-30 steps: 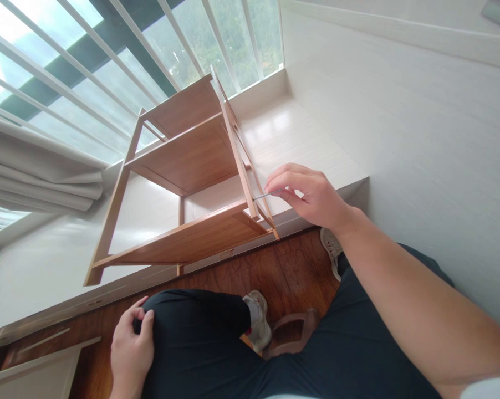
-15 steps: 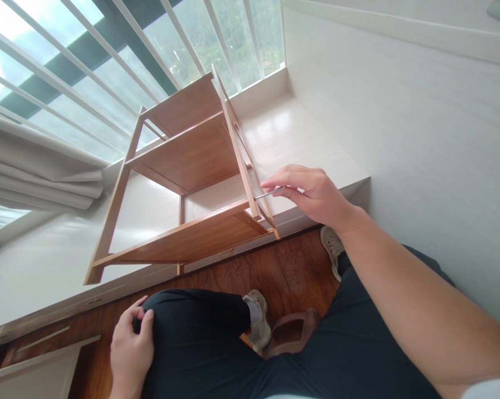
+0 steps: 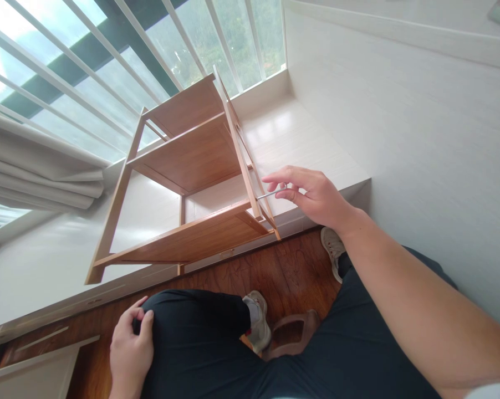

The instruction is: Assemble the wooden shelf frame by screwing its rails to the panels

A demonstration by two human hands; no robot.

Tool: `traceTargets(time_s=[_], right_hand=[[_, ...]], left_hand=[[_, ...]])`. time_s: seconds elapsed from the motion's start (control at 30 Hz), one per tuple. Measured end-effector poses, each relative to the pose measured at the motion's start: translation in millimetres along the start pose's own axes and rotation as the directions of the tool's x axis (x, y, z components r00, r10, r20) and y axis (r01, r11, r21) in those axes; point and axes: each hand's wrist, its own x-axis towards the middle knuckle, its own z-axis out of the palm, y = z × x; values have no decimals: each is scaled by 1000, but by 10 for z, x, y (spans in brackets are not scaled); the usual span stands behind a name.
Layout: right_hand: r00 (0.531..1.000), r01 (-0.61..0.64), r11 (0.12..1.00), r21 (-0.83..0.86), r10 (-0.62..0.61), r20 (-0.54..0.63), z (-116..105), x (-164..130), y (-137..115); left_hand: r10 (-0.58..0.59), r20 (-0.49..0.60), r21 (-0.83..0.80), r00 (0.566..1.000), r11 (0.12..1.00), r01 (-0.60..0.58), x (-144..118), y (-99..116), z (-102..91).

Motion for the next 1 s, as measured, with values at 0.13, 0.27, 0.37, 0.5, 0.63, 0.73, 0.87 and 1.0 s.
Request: traceTargets(time_s=[0.13, 0.27, 0.37, 0.5, 0.63, 0.73, 0.87, 1.0], right_hand=[[997, -82, 996, 35, 82, -2, 2, 5, -28], [979, -203, 976, 75, 203, 12, 7, 4, -48], [960, -279, 952, 126, 275, 44, 14, -5, -65], [925, -381, 893, 240, 371, 86, 39, -24, -101], [901, -431, 832, 351, 418, 116, 69, -32, -123], [900, -433, 818, 379, 418, 125, 78, -28, -128], [920, -388, 833, 394, 372, 120, 77, -14, -141], [934, -352, 848, 397, 349, 83, 77, -12, -148]], left_hand=[[2, 6, 0, 1000, 1000, -2, 2, 11, 5], [-6, 9, 9, 1000, 1000, 6, -1, 5, 3], [-7, 10, 11, 1000, 1000, 7, -4, 6, -1], [11, 3, 5, 1000, 1000, -11, -2, 17, 2], [14, -4, 6, 1000, 1000, -14, 3, 19, 5], [28, -4, 7, 1000, 1000, -28, 6, 11, 4], [34, -1, 15, 999, 999, -34, 7, 0, 8], [34, -2, 18, 999, 999, -34, 3, -3, 15]])
